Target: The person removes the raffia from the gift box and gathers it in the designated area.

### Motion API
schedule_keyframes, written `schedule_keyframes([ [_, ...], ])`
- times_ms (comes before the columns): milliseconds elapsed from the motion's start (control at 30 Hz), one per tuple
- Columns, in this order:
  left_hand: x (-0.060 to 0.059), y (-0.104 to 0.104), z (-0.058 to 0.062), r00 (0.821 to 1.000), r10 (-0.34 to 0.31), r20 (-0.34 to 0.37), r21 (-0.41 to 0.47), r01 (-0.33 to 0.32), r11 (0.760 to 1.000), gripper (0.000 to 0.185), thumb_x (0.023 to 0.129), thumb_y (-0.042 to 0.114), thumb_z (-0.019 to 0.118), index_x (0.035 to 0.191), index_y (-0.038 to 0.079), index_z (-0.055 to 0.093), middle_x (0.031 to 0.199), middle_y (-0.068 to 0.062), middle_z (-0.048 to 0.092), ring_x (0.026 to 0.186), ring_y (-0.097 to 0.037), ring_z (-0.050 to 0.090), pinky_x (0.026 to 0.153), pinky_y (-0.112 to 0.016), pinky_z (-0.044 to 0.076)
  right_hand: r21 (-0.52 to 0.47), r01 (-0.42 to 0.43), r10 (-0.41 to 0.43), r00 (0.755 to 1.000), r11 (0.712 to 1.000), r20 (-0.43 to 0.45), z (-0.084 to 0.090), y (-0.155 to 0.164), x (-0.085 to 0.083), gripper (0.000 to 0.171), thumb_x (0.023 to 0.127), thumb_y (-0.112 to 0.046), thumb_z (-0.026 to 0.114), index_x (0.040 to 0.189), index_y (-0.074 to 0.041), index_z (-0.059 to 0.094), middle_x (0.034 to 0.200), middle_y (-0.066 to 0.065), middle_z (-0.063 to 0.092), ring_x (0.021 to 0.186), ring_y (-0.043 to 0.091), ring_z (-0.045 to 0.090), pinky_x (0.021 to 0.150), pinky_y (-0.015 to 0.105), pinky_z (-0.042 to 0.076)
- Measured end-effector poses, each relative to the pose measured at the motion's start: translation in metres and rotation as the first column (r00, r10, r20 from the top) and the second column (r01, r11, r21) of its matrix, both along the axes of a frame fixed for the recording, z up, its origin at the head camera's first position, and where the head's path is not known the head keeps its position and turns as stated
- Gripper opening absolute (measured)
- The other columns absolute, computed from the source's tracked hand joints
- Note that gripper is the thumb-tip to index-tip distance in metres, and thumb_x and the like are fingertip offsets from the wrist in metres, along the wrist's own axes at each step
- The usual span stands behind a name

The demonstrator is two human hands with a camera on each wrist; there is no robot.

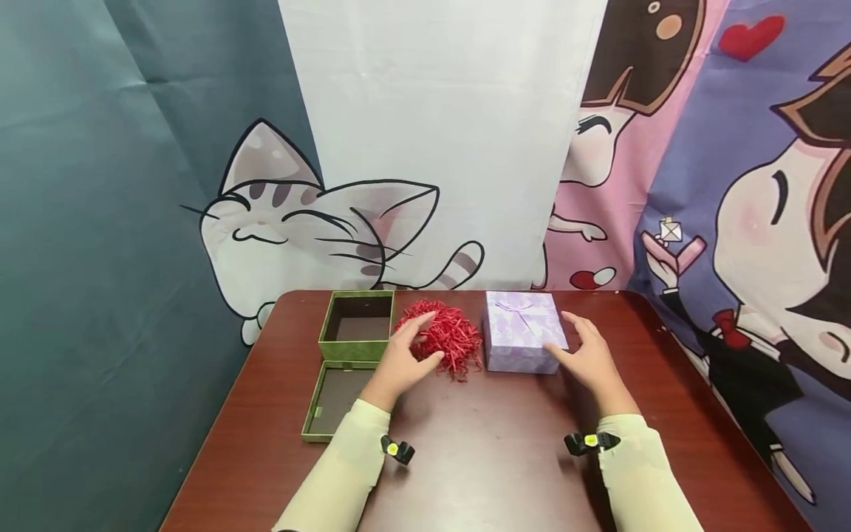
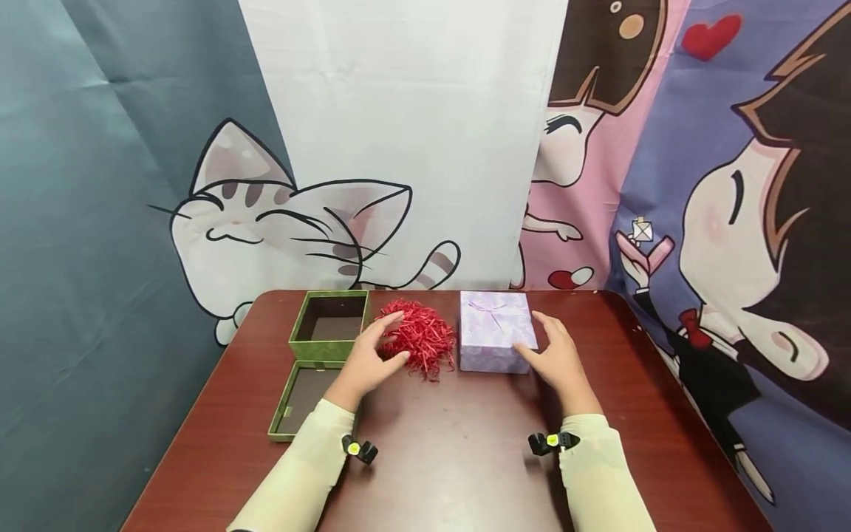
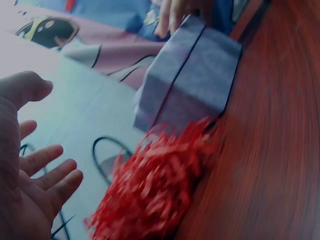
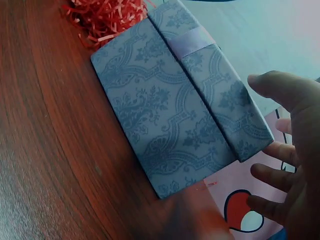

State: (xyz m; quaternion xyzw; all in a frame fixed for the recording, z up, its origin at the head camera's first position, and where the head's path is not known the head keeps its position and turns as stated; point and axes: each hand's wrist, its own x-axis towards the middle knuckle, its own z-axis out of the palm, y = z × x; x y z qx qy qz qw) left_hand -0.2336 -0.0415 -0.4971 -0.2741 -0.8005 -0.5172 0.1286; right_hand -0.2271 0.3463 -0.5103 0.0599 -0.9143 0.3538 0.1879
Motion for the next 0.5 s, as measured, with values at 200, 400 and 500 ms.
schedule_keyframes([
  [200, -0.012, 0.038, -0.003, 0.982, -0.09, 0.166, -0.027, 0.095, 0.995, 0.089, 0.077, 0.023, 0.083, 0.151, 0.031, 0.035, 0.149, -0.008, 0.04, 0.128, -0.032, 0.051, 0.102, -0.038, 0.048, -0.075, -0.03, 0.036, 0.996, 0.997, 0.082, -0.002, 0.002, -0.003, 0.087, 0.078, -0.039, 0.082, 0.147, -0.006, 0.041, 0.137, 0.022, 0.048, 0.111, 0.04, 0.058, 0.093, 0.059, 0.049],
  [400, -0.03, 0.066, -0.005, 0.96, -0.117, 0.256, -0.057, 0.136, 0.989, 0.1, 0.073, 0.025, 0.087, 0.154, 0.028, 0.029, 0.154, -0.008, 0.032, 0.131, -0.033, 0.048, 0.103, -0.036, 0.047, -0.196, -0.042, 0.072, 0.986, 0.98, 0.153, -0.002, 0.005, -0.009, 0.087, 0.08, -0.035, 0.081, 0.149, -0.005, 0.038, 0.138, 0.022, 0.049, 0.112, 0.039, 0.059, 0.096, 0.054, 0.049],
  [500, -0.039, 0.08, -0.007, 0.948, -0.118, 0.296, -0.093, 0.151, 0.984, 0.102, 0.072, 0.027, 0.088, 0.155, 0.026, 0.028, 0.155, -0.007, 0.03, 0.134, -0.032, 0.046, 0.104, -0.035, 0.046, -0.203, -0.019, 0.059, 0.98, 0.979, 0.191, -0.003, 0.009, -0.01, 0.084, 0.082, -0.036, 0.079, 0.149, -0.007, 0.039, 0.138, 0.022, 0.05, 0.113, 0.038, 0.059, 0.096, 0.053, 0.05],
])
